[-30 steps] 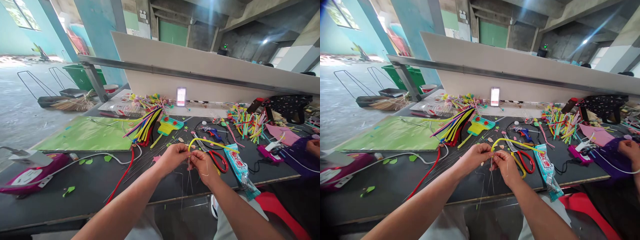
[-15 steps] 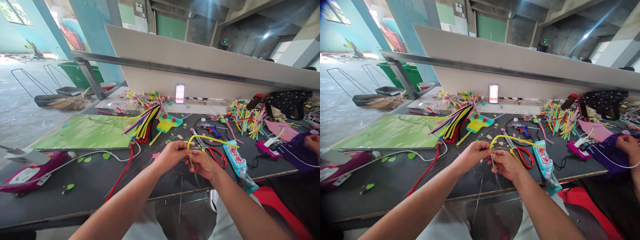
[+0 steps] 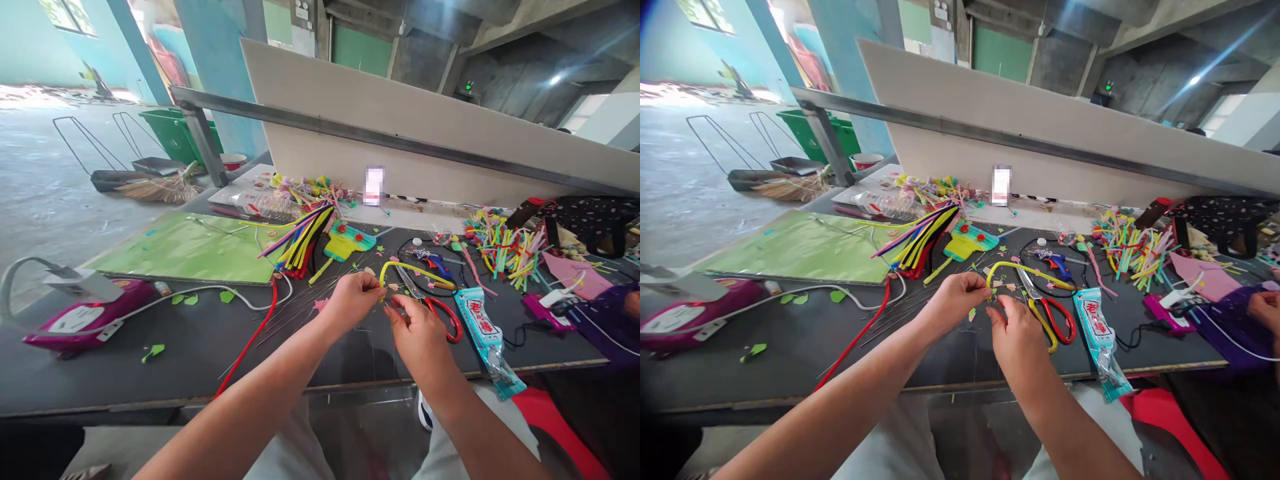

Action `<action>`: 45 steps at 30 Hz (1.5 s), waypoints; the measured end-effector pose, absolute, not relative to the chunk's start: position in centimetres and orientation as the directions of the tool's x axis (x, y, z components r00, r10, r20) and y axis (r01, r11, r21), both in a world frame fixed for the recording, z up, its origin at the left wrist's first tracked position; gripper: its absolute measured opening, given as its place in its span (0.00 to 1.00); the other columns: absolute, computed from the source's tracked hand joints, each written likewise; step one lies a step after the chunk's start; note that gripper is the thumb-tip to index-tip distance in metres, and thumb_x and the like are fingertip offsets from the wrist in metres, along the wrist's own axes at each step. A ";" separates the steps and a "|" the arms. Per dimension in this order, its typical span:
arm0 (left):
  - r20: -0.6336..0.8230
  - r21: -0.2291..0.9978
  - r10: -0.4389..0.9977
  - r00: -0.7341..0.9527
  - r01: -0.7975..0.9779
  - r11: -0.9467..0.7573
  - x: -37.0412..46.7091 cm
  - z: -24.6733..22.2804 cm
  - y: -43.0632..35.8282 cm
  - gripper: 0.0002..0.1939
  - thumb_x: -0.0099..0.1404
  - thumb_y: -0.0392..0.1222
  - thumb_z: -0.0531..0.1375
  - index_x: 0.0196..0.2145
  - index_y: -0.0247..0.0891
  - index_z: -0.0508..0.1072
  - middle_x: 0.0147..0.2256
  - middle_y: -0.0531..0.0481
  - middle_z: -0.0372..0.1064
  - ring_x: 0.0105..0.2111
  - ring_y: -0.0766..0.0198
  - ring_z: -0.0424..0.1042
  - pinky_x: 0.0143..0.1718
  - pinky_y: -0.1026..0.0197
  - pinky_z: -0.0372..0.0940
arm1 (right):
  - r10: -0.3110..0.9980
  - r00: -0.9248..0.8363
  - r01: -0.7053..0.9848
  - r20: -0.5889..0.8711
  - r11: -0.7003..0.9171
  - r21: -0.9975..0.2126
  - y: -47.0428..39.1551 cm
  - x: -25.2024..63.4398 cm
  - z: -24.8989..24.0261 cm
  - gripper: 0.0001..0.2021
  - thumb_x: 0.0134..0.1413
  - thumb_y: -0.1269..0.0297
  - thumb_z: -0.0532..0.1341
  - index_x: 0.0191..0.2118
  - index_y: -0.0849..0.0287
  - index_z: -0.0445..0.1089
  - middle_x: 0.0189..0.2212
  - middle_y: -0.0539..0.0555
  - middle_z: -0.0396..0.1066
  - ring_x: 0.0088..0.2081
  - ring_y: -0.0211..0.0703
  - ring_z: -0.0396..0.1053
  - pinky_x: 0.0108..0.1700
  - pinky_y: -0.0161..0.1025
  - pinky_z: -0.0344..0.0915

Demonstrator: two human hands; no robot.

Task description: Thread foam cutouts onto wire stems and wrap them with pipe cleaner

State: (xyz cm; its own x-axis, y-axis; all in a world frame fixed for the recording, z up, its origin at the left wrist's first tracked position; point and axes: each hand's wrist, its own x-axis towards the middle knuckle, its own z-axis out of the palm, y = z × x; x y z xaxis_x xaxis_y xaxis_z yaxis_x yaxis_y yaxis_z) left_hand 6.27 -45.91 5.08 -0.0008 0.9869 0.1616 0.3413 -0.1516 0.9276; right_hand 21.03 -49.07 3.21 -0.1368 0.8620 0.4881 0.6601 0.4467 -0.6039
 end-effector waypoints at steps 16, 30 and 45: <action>0.180 0.962 0.983 0.045 0.199 -0.186 6.7 4.2 -46.5 0.06 0.54 0.38 0.57 0.21 0.35 0.68 0.21 0.56 0.62 0.23 0.70 0.60 0.25 0.67 0.55 | 0.986 -0.041 0.528 0.164 0.161 -0.834 -48.7 20.2 3.6 0.07 0.50 0.63 0.59 0.34 0.53 0.73 0.22 0.49 0.73 0.09 0.33 0.56 0.16 0.35 0.51; 0.197 0.971 0.972 0.131 0.113 -0.212 7.0 3.2 -46.4 0.07 0.56 0.38 0.56 0.22 0.35 0.67 0.20 0.55 0.62 0.23 0.70 0.60 0.25 0.67 0.55 | 0.955 -0.230 0.095 -0.187 -0.169 -0.981 -48.3 20.8 5.1 0.09 0.44 0.60 0.60 0.29 0.62 0.67 0.22 0.47 0.68 0.10 0.25 0.49 0.13 0.29 0.41; 0.098 0.995 0.993 0.069 -0.029 -0.096 7.2 3.8 -46.5 0.09 0.51 0.42 0.62 0.21 0.34 0.68 0.20 0.55 0.63 0.22 0.71 0.59 0.23 0.67 0.54 | 0.844 -0.193 0.874 0.501 0.380 -0.303 -49.2 20.4 2.8 0.06 0.57 0.67 0.55 0.36 0.60 0.68 0.29 0.56 0.72 0.32 0.45 0.70 0.31 0.36 0.58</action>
